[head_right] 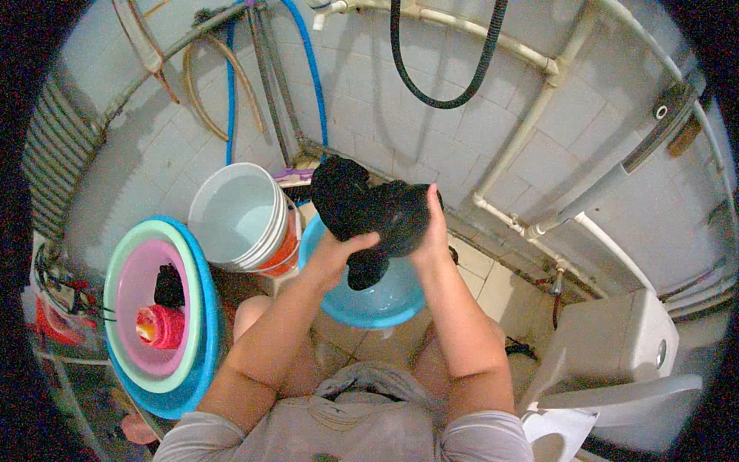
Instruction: The person sits on the bathroom floor and hand-washes a dark garment in a blue basin filled with water. They repeatedly submerge, agitate, and wring the fabric by hand. After washing, they transfer the garment to a pink basin and empty the blue basin into the toilet.
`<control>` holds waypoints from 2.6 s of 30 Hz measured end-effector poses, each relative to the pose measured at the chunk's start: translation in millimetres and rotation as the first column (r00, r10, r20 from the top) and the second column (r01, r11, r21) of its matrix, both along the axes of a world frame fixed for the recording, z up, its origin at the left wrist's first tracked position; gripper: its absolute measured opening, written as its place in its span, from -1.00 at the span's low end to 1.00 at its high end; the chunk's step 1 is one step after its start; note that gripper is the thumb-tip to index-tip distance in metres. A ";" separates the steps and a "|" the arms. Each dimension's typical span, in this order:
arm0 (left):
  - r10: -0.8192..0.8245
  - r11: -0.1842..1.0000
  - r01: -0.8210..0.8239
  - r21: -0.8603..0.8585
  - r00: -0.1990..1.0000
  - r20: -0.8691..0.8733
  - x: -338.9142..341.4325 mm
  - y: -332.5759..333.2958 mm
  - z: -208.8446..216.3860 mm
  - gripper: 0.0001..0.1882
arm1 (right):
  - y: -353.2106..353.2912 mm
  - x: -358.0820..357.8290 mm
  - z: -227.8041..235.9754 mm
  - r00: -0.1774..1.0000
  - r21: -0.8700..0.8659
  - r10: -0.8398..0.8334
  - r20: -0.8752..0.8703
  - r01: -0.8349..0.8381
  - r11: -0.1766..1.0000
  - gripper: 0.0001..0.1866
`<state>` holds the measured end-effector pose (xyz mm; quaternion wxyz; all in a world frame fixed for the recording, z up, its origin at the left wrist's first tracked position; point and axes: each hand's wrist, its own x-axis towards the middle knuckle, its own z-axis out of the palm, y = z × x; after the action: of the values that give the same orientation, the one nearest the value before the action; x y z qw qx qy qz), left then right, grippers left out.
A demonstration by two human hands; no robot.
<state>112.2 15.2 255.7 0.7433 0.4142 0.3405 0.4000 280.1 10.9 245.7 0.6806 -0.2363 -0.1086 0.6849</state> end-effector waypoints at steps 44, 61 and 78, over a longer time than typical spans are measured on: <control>-0.018 0.392 0.417 0.820 0.895 -0.446 -12.3 6.6 -0.5 -0.28 | -15.5 29.0 -12.7 0.922 -0.165 0.333 0.197 -0.304 0.938 -0.45; -0.200 0.980 0.201 0.002 0.979 -0.040 -39.3 57.2 -86.4 -0.47 | -11.3 28.4 29.1 0.455 0.448 -0.497 0.739 0.220 0.867 -0.55; 0.111 0.969 0.013 -0.245 0.867 0.486 -16.6 28.4 -37.7 -0.57 | -31.4 -22.8 22.6 0.099 0.606 -0.610 0.786 0.072 0.792 -0.49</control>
<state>95.6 43.5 218.0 0.8397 0.1957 0.1947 0.4676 257.3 -20.5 268.3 0.6303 -0.4770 -0.5937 0.1507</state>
